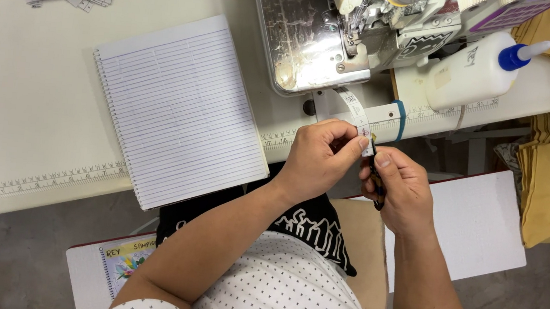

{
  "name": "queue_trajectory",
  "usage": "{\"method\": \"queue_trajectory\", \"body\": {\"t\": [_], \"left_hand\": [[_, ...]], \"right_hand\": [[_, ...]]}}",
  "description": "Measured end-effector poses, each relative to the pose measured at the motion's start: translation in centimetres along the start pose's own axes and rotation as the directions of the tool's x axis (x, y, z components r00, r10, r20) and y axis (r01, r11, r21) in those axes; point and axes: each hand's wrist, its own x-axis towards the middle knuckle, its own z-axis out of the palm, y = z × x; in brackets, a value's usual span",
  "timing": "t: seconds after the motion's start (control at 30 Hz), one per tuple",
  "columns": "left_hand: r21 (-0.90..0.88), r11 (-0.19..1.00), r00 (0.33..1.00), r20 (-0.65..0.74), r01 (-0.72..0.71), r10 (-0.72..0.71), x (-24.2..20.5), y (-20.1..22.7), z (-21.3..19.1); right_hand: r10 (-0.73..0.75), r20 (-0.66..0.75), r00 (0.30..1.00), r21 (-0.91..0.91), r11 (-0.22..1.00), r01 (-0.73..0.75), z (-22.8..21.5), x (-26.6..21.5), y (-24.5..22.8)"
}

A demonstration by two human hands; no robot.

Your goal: The person applies glue from a bottle to a lined notebook page and presses a small paper strip onto it. They then use scissors to trim the paper strip and repeat the process with additional strips.

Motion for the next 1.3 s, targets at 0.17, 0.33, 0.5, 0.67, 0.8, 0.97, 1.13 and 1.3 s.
{"method": "queue_trajectory", "body": {"t": [0.17, 0.33, 0.5, 0.67, 0.8, 0.97, 1.13, 1.3], "left_hand": [[0.002, 1.000, 1.000, 0.002, -0.010, 0.010, 0.0, 0.0, -0.1], [0.008, 1.000, 1.000, -0.006, -0.002, 0.003, 0.0, -0.3, 0.1], [-0.009, 1.000, 1.000, 0.011, -0.006, 0.006, -0.2, -0.4, 0.5], [-0.018, 1.000, 1.000, 0.019, 0.007, -0.007, -0.4, -0.2, 0.7], [-0.005, 1.000, 1.000, 0.018, -0.001, 0.001, -0.3, -0.5, 0.9], [0.000, 1.000, 1.000, 0.029, -0.011, 0.011, -0.3, -1.0, 0.8], [-0.003, 1.000, 1.000, 0.029, -0.008, 0.008, -0.2, -0.7, 0.8], [-0.005, 1.000, 0.999, 0.035, -0.004, 0.004, -0.1, -0.8, 0.9]], "right_hand": [[-0.004, -0.007, 1.000, -0.012, 1.000, 0.004, -0.1, 0.1, 0.3], [0.000, -0.021, 1.000, -0.011, 1.000, 0.000, -0.2, 0.0, 0.4], [0.003, -0.035, 0.999, -0.010, 1.000, -0.003, -0.4, 0.4, 0.4], [0.015, -0.049, 0.999, 0.011, 1.000, -0.014, 0.5, 0.4, -0.8], [0.004, -0.060, 0.998, 0.034, 0.999, -0.002, 0.6, 0.5, -0.9], [-0.006, -0.064, 0.998, 0.011, 1.000, 0.007, -0.3, 0.5, -0.1], [-0.039, -0.081, 0.996, -0.001, 0.999, 0.039, 0.1, 0.6, -0.3], [-0.058, -0.091, 0.994, -0.010, 0.998, 0.058, 0.6, 0.8, -0.7]]}}
